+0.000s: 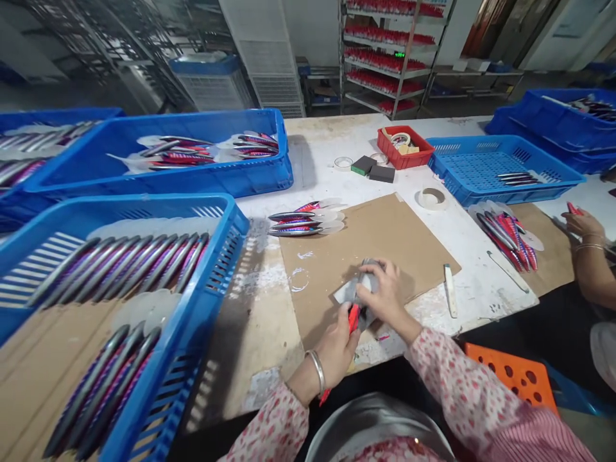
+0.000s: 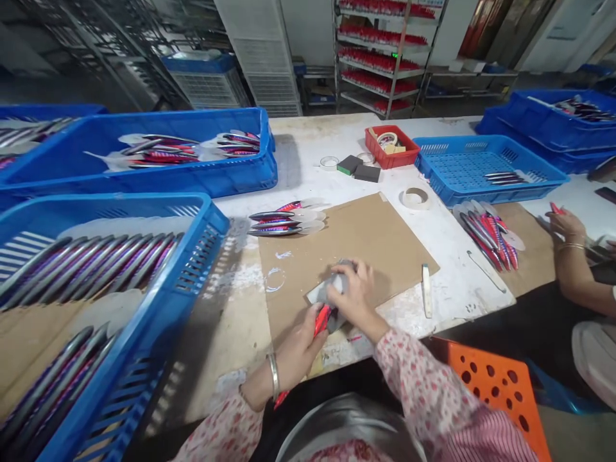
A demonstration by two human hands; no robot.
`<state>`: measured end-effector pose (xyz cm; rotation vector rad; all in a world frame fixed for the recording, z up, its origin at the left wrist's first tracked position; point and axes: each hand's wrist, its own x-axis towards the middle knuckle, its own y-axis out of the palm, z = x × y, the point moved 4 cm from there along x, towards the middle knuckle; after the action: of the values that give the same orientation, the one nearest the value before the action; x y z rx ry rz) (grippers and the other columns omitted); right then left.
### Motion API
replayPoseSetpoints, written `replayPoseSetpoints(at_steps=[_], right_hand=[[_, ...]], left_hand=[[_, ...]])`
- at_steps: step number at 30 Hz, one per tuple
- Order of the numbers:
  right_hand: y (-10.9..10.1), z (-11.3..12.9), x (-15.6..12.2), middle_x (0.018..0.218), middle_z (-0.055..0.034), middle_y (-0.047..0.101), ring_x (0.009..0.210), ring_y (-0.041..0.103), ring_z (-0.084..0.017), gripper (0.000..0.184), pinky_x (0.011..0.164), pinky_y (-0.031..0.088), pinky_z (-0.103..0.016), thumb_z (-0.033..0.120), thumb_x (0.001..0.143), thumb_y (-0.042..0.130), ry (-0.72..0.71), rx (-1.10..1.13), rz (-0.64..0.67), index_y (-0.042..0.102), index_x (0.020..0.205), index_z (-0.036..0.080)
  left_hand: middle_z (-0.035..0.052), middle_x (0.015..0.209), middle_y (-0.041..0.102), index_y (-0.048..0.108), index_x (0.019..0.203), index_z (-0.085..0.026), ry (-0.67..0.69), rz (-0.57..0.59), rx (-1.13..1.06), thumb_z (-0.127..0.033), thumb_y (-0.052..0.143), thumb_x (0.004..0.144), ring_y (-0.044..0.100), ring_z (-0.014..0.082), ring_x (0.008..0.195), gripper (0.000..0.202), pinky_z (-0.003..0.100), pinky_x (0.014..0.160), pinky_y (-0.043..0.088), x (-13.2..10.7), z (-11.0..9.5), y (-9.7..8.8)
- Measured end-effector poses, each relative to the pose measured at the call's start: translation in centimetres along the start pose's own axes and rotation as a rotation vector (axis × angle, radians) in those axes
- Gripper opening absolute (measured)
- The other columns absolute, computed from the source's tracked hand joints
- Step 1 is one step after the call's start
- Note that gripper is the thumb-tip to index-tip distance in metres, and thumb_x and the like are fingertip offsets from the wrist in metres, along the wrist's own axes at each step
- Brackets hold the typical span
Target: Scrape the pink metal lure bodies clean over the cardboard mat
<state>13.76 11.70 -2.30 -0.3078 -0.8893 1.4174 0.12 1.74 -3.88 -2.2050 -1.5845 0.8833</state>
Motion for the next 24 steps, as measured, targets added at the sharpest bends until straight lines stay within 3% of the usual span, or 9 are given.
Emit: replayPoseSetpoints(at_steps=[4, 8, 13, 18, 24], right_hand=[[-0.3, -0.6, 0.8, 0.117, -0.0098, 0.052, 0.113, 0.047, -0.030, 0.030, 0.099, 0.039, -0.048, 0.029, 0.073, 0.069, 0.014, -0.074, -0.035, 0.069, 0.102, 0.025], [0.2, -0.1, -0.4, 0.114, -0.0078, 0.053, 0.112, 0.048, -0.028, 0.031, 0.097, 0.042, -0.044, 0.028, 0.072, 0.069, -0.053, 0.010, 0.074, 0.068, 0.103, 0.027], [-0.4, -0.7, 0.6, 0.119, -0.0102, 0.052, 0.112, 0.047, -0.030, 0.030, 0.099, 0.040, -0.048, 0.030, 0.073, 0.069, 0.018, -0.100, -0.009, 0.070, 0.102, 0.024], [0.0, -0.1, 0.1, 0.119, -0.0077, 0.051, 0.112, 0.047, -0.028, 0.033, 0.097, 0.042, -0.043, 0.029, 0.071, 0.071, -0.080, -0.034, 0.103, 0.069, 0.104, 0.027], [-0.6, -0.3, 1.1, 0.118, -0.0098, 0.052, 0.112, 0.046, -0.030, 0.029, 0.097, 0.041, -0.046, 0.028, 0.072, 0.069, 0.003, -0.112, -0.014, 0.069, 0.101, 0.025]], left_hand=[[0.0186, 0.110, 0.064, 0.022, 0.146, -0.006, -0.072, 0.044, 0.063, -0.030, 0.034, 0.094, 0.063, 0.0259, 0.101, 0.059, 0.040, 0.089, 0.048, -0.2, -1.0, -0.3], [0.0184, 0.110, 0.065, 0.021, 0.146, -0.006, -0.033, 0.045, 0.065, -0.027, 0.036, 0.093, 0.064, 0.0245, 0.096, 0.059, 0.039, 0.085, 0.050, -0.2, -1.1, -0.3], [0.0179, 0.118, 0.062, 0.021, 0.146, -0.009, -0.027, 0.037, 0.095, -0.028, 0.034, 0.094, 0.062, 0.0237, 0.106, 0.057, 0.038, 0.091, 0.048, -0.1, -1.0, -0.3], [0.0195, 0.110, 0.065, 0.016, 0.148, -0.005, -0.078, 0.084, 0.154, -0.027, 0.032, 0.095, 0.064, 0.0236, 0.098, 0.059, 0.037, 0.086, 0.049, -0.3, -1.7, -0.3], [0.0200, 0.114, 0.064, 0.022, 0.147, -0.006, -0.101, 0.065, 0.121, -0.029, 0.034, 0.093, 0.063, 0.0268, 0.103, 0.059, 0.040, 0.090, 0.048, -0.1, -1.2, -0.2]])
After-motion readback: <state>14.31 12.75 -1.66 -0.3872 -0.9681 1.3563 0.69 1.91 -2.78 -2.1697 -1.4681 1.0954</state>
